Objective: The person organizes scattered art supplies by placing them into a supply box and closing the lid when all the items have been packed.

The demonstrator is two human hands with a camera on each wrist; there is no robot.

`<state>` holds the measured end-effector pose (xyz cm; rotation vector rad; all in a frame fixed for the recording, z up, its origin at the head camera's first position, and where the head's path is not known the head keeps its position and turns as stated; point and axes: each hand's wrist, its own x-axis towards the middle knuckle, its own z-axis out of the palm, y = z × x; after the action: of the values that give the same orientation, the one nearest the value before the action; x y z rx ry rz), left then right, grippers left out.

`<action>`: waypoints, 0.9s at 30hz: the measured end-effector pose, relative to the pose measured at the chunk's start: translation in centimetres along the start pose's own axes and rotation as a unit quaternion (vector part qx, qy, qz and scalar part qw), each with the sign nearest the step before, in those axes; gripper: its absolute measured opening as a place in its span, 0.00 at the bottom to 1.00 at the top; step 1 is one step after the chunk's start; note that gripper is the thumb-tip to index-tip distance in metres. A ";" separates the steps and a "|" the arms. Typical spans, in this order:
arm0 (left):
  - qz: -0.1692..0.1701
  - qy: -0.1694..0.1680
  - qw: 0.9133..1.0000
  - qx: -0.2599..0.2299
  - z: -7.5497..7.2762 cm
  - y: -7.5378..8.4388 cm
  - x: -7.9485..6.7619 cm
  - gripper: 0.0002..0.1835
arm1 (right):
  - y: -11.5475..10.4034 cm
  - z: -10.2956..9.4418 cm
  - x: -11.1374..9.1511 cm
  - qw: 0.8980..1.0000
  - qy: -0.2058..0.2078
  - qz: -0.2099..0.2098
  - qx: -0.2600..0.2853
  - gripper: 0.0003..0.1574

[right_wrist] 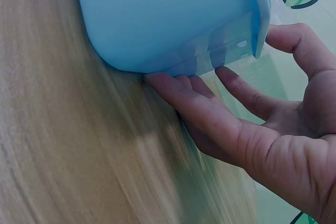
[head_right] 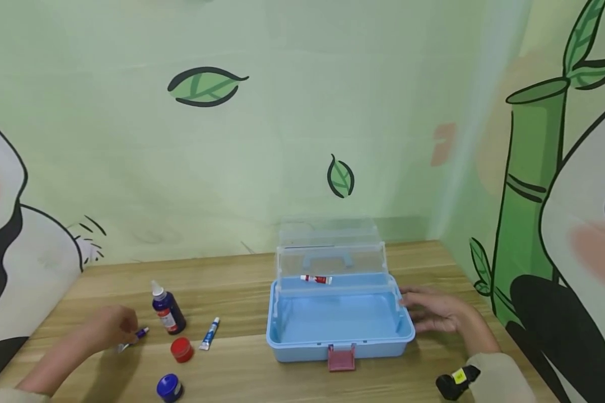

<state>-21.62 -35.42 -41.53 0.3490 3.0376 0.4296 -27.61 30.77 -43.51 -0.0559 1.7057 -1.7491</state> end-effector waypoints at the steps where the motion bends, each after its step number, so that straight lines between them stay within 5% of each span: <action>1: -0.003 -0.004 1.000 0.004 0.1 0.1 0.0 0.13 | 0.0 0.0 0.0 1.000 -0.001 -0.001 0.000 0.51; 8: -0.042 -0.012 0.999 0.003 0.8 0.3 -0.1 0.13 | -0.6 0.0 -0.1 1.000 -0.003 -0.006 -0.001 0.50; 27: -0.030 0.009 1.000 0.003 1.0 0.8 1.0 0.13 | 0.0 0.0 0.0 1.000 -0.002 -0.006 -0.003 0.50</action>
<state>-22.33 -34.21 -42.28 0.2563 3.0571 0.4233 -27.65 30.75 -43.55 -0.0711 1.7118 -1.7513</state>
